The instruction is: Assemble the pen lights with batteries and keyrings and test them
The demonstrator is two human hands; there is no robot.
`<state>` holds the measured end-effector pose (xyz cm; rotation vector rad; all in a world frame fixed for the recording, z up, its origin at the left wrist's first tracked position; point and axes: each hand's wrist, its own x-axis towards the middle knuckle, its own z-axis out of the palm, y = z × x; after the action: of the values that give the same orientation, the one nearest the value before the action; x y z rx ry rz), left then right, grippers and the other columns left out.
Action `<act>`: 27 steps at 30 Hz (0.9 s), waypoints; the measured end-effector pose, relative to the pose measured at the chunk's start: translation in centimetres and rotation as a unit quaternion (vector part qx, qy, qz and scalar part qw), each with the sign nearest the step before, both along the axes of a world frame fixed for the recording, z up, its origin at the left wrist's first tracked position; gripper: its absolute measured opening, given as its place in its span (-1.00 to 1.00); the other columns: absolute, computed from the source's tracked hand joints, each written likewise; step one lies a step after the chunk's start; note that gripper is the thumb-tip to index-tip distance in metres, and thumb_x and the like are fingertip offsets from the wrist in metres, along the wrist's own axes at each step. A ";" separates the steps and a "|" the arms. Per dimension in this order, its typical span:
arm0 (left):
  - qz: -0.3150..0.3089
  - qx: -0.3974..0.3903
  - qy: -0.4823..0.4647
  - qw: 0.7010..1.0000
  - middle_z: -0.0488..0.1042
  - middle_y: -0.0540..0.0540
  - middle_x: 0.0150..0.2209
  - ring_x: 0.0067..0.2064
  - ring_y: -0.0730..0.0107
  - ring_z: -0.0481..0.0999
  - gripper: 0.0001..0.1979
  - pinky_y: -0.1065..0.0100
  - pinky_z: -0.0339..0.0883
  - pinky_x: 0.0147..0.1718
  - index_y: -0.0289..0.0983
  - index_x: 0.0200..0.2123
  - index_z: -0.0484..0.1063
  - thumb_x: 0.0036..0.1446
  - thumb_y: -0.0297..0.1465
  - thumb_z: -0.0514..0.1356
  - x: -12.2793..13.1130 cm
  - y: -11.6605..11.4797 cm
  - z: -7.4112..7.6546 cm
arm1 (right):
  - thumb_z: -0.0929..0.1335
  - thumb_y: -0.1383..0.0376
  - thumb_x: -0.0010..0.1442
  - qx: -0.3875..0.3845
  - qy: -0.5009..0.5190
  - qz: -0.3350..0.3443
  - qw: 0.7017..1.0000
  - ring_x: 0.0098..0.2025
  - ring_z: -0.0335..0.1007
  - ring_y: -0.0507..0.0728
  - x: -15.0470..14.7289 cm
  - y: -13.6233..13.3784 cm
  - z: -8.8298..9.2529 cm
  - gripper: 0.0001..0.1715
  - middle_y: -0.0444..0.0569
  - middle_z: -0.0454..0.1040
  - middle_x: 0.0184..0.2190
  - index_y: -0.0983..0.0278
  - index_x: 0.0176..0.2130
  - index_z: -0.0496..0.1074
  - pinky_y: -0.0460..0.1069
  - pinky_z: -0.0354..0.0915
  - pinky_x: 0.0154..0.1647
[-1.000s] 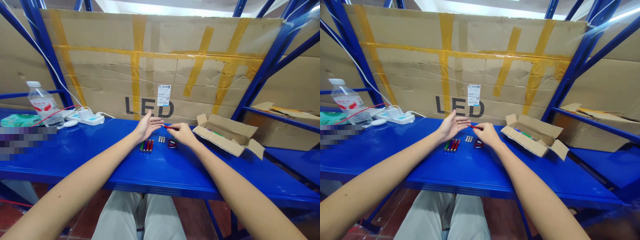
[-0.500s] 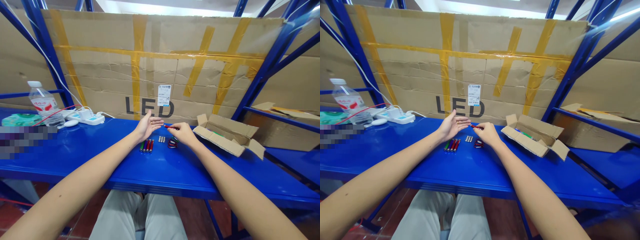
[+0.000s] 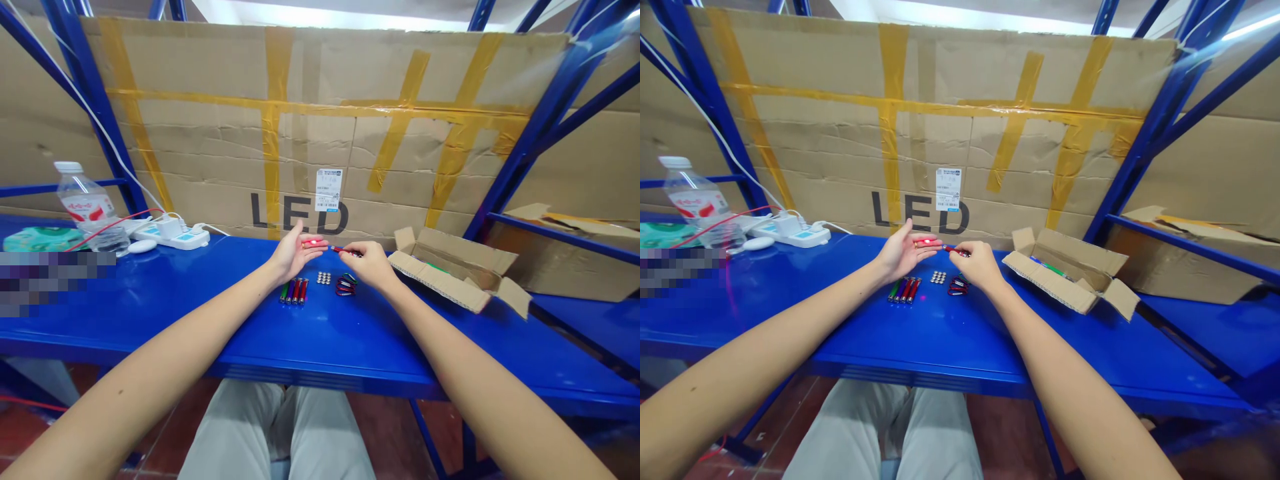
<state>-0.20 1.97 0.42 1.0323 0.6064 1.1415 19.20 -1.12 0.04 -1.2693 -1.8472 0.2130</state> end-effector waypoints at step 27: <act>-0.005 -0.002 -0.006 1.000 0.57 -0.46 -0.12 0.01 0.06 0.57 -0.32 0.17 0.34 0.12 -0.50 -0.09 0.51 0.33 0.02 -0.09 0.1 0.1 -0.3 | 0.32 0.23 0.10 0.010 -0.029 -0.022 0.999 -0.46 0.30 0.08 0.0 0.0 0.2 -0.66 0.00 0.55 -0.52 0.37 -0.36 0.64 -0.03 0.13 -0.41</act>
<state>-0.08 2.03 0.09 1.0240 0.5934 1.1373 19.23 -1.17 0.20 -1.3124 -1.8640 0.1352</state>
